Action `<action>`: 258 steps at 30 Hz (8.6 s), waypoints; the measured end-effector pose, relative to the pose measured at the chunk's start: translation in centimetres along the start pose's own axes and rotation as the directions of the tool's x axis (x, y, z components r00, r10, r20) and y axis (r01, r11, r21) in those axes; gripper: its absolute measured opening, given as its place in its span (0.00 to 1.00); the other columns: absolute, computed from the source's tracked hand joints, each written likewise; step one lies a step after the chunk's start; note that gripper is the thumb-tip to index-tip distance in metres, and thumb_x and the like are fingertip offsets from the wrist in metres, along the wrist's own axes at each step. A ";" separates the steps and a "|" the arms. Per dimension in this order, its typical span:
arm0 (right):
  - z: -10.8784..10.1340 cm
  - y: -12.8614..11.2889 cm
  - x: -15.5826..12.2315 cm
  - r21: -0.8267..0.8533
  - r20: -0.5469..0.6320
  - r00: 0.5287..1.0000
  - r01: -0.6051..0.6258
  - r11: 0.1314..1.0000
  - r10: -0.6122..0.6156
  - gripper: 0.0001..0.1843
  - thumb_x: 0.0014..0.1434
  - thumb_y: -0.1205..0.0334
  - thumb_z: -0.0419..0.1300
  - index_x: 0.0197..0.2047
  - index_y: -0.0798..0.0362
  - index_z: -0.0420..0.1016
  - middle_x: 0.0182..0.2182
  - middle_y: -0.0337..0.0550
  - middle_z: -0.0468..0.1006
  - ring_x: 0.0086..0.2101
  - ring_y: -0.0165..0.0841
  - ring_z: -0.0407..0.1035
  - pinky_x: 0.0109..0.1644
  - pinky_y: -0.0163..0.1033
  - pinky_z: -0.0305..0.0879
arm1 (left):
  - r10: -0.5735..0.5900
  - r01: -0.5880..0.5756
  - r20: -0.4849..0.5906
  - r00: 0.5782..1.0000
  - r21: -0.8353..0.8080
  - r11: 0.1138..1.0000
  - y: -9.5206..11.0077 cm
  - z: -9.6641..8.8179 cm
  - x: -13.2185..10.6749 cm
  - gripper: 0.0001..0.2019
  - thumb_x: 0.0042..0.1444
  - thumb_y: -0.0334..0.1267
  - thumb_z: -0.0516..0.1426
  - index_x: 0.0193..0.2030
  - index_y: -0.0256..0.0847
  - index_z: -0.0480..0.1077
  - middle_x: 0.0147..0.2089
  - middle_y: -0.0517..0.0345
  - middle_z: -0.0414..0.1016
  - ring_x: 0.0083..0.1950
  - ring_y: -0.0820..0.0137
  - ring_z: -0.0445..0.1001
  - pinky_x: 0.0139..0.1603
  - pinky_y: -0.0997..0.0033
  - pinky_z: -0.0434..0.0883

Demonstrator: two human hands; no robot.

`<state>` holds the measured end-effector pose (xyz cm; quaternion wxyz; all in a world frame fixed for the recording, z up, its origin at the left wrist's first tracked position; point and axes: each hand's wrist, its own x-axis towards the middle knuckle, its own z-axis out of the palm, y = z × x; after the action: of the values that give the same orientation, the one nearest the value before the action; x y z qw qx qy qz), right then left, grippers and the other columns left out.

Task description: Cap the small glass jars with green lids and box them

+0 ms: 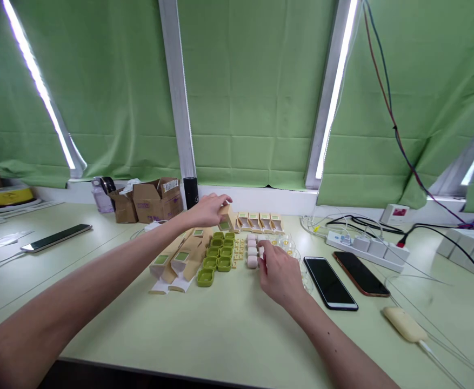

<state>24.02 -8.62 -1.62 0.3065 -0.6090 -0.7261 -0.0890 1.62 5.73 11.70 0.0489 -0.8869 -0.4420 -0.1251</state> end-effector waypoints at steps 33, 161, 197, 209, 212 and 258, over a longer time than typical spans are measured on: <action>0.1 -1.6 -0.4 0.018 0.083 0.995 0.046 0.999 -0.047 0.17 0.70 0.64 0.52 0.60 0.48 0.66 0.44 0.46 0.83 0.43 0.42 0.76 0.36 0.40 0.54 | -0.125 0.082 0.185 0.975 0.223 0.971 -5.9 10.3 3.4 0.11 0.55 0.26 0.60 0.44 0.38 0.77 0.55 0.41 0.74 0.59 0.54 0.73 0.64 0.51 0.64; 3.5 -0.5 -1.1 0.489 -0.199 0.975 0.183 0.853 -0.095 0.27 0.69 0.60 0.59 0.68 0.43 0.61 0.54 0.51 0.78 0.45 0.42 0.76 0.42 0.48 0.78 | -0.056 -0.323 -0.520 0.853 -0.608 0.725 5.2 11.3 -11.2 0.17 0.67 0.37 0.60 0.60 0.41 0.71 0.50 0.50 0.81 0.42 0.67 0.78 0.49 0.65 0.77; 3.1 -1.1 -0.3 0.834 0.010 1.000 -0.024 0.551 0.028 0.21 0.64 0.59 0.63 0.59 0.45 0.70 0.50 0.46 0.77 0.51 0.41 0.73 0.50 0.47 0.75 | -0.180 -0.010 -0.046 0.983 -0.981 0.196 5.9 10.8 -10.2 0.23 0.57 0.56 0.65 0.43 0.33 0.80 0.32 0.53 0.81 0.20 0.79 0.60 0.25 0.74 0.62; 3.4 -0.8 -0.1 0.941 0.089 0.996 -0.085 0.328 0.003 0.23 0.63 0.48 0.67 0.58 0.45 0.71 0.50 0.48 0.78 0.50 0.41 0.75 0.50 0.46 0.75 | -0.194 -0.074 -0.124 0.973 -0.967 0.244 5.5 11.6 -9.9 0.21 0.58 0.44 0.66 0.54 0.35 0.77 0.38 0.51 0.79 0.34 0.70 0.74 0.35 0.70 0.72; 3.0 -0.9 -0.1 0.954 0.117 0.993 -0.108 0.280 -0.016 0.24 0.63 0.44 0.68 0.57 0.46 0.73 0.51 0.50 0.79 0.47 0.40 0.76 0.49 0.46 0.76 | -0.161 -0.165 -0.244 0.956 -0.905 0.392 5.4 11.5 -10.3 0.22 0.60 0.40 0.64 0.61 0.41 0.74 0.48 0.48 0.80 0.43 0.66 0.76 0.47 0.64 0.76; 6.4 -3.9 3.0 -0.167 0.192 0.959 0.242 0.956 -0.209 0.08 0.62 0.71 0.61 0.39 0.53 0.82 0.41 0.54 0.83 0.49 0.48 0.67 0.51 0.50 0.58 | -0.329 -0.156 -0.139 0.934 -0.987 -0.027 3.8 12.0 -9.5 0.37 0.55 0.55 0.70 0.67 0.41 0.69 0.58 0.45 0.80 0.47 0.67 0.80 0.51 0.67 0.77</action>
<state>17.95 -3.89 -4.11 0.1711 -0.5536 -0.8030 -0.1391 1.33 -1.54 -2.26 -0.5326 -0.5853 -0.2581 -0.5542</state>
